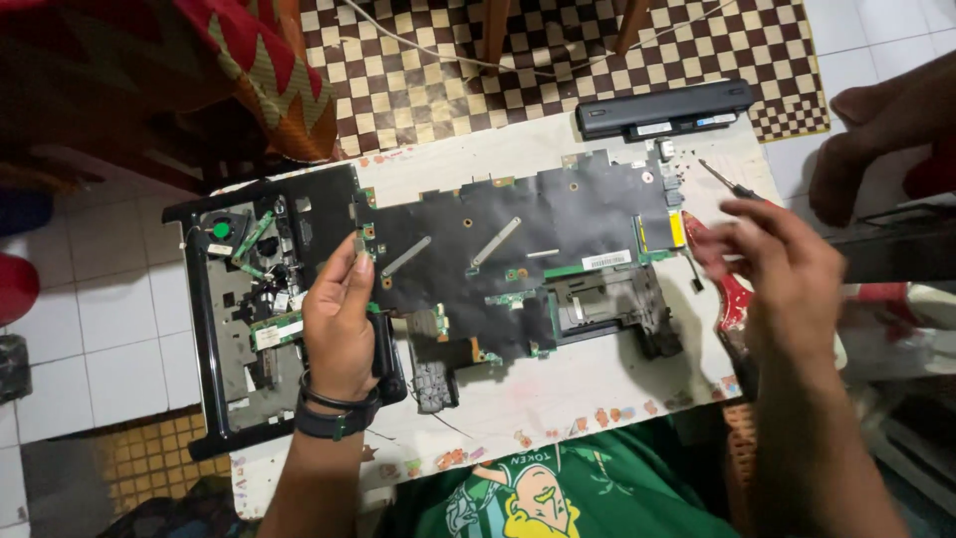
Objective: Disassembling and cleaning internal components of a laptop using a brush and screwdriver
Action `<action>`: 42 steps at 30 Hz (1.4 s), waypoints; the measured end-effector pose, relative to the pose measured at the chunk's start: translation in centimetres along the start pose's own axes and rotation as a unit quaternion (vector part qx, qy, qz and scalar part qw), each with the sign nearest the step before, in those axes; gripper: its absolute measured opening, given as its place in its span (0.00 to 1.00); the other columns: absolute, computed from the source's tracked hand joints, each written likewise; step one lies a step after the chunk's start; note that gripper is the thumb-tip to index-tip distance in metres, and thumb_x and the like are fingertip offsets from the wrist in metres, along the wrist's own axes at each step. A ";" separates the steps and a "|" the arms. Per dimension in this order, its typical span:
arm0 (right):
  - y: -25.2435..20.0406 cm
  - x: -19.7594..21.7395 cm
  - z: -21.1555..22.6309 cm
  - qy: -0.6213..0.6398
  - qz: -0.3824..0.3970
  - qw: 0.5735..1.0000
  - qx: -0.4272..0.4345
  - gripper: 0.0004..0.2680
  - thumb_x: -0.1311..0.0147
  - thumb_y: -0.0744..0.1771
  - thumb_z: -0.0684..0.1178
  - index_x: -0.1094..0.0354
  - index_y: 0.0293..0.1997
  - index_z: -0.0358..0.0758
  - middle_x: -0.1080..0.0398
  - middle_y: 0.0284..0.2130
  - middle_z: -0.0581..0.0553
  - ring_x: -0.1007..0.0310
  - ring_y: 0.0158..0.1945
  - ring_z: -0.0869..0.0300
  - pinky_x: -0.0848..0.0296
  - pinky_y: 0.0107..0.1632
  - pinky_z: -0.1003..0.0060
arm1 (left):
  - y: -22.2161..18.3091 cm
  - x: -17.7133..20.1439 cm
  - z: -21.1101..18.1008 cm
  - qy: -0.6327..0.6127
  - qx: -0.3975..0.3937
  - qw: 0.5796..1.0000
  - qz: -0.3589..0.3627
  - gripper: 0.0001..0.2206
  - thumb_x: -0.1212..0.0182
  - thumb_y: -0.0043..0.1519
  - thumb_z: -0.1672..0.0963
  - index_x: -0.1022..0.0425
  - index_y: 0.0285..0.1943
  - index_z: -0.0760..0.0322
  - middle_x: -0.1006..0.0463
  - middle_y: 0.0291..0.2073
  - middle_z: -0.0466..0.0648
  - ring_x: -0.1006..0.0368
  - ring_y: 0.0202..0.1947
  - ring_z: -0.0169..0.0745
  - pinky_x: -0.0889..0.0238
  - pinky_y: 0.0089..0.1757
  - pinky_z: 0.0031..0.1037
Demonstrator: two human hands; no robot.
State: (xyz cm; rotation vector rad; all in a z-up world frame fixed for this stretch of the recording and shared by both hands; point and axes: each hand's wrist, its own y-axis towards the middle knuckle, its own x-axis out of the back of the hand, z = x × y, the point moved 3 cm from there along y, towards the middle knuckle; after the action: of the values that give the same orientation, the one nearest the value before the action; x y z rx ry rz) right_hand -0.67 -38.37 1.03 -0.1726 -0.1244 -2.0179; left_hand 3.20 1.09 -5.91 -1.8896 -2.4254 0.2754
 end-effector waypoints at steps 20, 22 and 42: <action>3.5 -4.8 2.0 0.181 0.159 0.970 -0.043 0.13 0.51 0.71 0.46 0.35 0.60 0.31 0.25 0.50 0.34 0.22 0.50 0.52 0.17 0.53 0.58 | -0.3 1.2 -0.4 -0.062 -0.053 0.996 0.022 0.22 0.42 0.66 0.59 0.34 0.70 0.71 0.24 0.60 0.51 0.29 0.61 0.39 0.37 0.64 0.28; 3.1 -4.6 2.0 0.181 0.158 0.970 -0.027 0.14 0.50 0.71 0.46 0.37 0.63 0.32 0.26 0.51 0.33 0.22 0.51 0.53 0.17 0.54 0.59 | -0.2 1.3 -0.3 -0.066 -0.077 0.994 0.037 0.22 0.43 0.67 0.59 0.35 0.71 0.71 0.25 0.62 0.52 0.30 0.64 0.41 0.38 0.66 0.30; 0.3 4.0 1.8 -0.102 0.128 0.924 0.346 0.10 0.45 0.67 0.37 0.31 0.52 0.21 0.31 0.57 0.17 0.25 0.56 0.42 0.27 0.60 0.62 | -3.7 2.0 -7.9 0.225 -0.417 0.869 0.146 0.09 0.32 0.61 0.59 0.21 0.49 0.65 0.20 0.50 0.59 0.21 0.55 0.55 0.25 0.63 0.48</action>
State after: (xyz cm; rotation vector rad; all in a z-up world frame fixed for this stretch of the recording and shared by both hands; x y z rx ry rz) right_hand -1.99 -41.75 3.55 0.0535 -0.8870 -1.5824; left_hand 0.39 2.99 2.37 -2.2267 -2.0491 -1.2597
